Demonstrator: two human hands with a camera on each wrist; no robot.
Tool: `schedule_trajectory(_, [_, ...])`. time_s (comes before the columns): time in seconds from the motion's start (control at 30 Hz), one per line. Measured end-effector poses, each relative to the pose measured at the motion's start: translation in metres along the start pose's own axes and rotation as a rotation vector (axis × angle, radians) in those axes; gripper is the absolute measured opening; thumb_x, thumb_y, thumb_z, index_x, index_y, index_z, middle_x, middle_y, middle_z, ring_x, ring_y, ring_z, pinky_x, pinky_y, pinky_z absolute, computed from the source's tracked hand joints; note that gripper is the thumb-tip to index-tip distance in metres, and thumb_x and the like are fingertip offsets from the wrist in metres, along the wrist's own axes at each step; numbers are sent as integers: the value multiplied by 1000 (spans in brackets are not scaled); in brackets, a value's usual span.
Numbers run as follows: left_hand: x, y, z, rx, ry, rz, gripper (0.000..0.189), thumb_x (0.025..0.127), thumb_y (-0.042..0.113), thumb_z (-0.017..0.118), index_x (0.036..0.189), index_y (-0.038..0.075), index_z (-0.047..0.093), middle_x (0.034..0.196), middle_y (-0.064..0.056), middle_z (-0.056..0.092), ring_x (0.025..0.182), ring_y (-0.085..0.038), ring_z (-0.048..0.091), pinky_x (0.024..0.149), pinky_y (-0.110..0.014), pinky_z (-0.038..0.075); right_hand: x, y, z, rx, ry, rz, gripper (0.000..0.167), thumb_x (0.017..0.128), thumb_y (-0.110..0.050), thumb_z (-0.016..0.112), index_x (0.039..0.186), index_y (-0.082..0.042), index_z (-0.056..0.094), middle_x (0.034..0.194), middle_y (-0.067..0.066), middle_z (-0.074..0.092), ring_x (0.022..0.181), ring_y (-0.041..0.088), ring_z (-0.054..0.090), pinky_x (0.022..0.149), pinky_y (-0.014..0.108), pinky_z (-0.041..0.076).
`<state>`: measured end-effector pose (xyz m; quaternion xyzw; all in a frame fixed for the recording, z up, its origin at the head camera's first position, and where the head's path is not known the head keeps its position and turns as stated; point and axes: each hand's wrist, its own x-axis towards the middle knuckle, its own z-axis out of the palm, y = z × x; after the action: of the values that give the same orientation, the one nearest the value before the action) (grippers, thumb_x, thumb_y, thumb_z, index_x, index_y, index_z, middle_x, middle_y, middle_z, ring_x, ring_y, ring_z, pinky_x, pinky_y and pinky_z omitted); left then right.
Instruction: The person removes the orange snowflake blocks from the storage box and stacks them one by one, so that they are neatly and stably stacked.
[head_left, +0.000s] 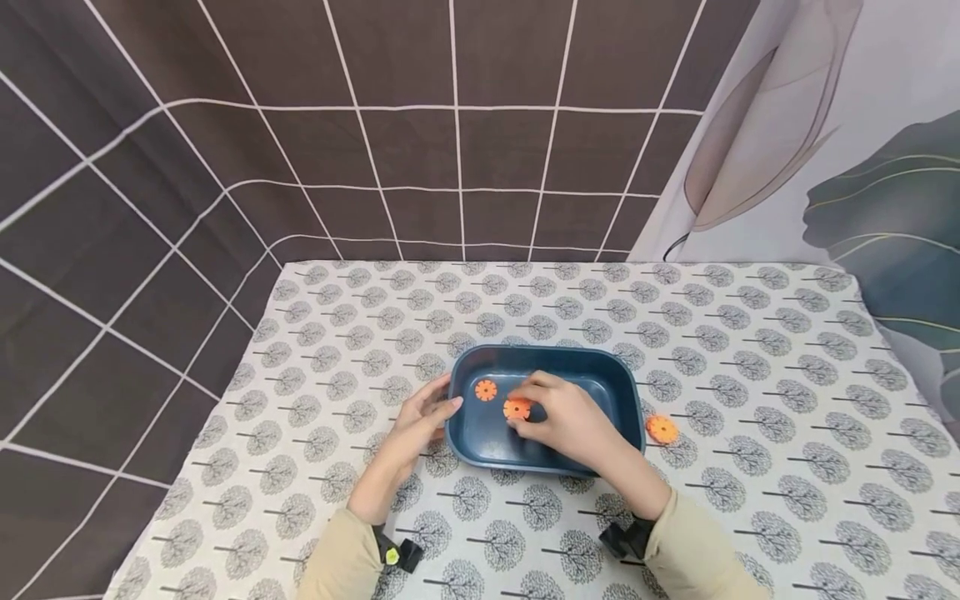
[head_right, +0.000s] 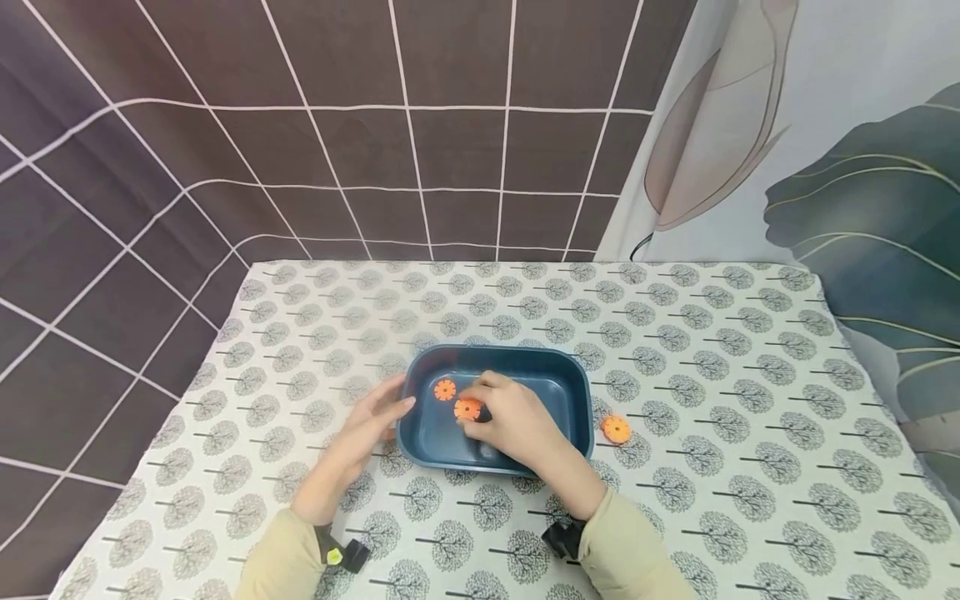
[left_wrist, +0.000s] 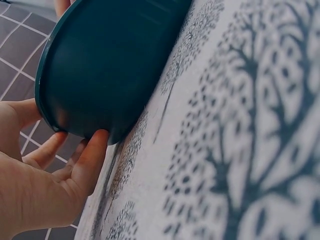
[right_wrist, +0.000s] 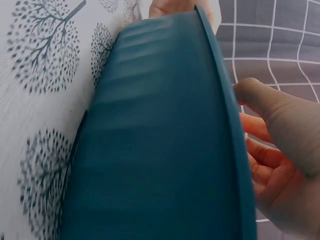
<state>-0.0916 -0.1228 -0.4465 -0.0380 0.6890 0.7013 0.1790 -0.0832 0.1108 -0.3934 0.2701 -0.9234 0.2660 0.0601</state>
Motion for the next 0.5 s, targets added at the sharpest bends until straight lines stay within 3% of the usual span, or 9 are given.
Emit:
schedule_trajectory(0.23, [-1, -1, 2, -1, 7, -7, 59, 87, 23, 64, 141, 16, 41, 142, -9, 43, 115, -26, 54, 86, -37, 54, -11, 8, -9, 19, 23, 0, 30, 76, -25, 77, 102, -11, 71, 100, -3, 63, 84, 13, 61, 70, 28, 55])
schedule_trajectory(0.5, [1, -1, 1, -2, 13, -2, 58, 87, 22, 65, 140, 16, 42, 142, -9, 42, 116, -27, 53, 87, -38, 53, -22, 14, -19, -32, 83, -29, 30, 76, -26, 77, 103, -14, 70, 101, -5, 62, 88, 13, 62, 70, 28, 55])
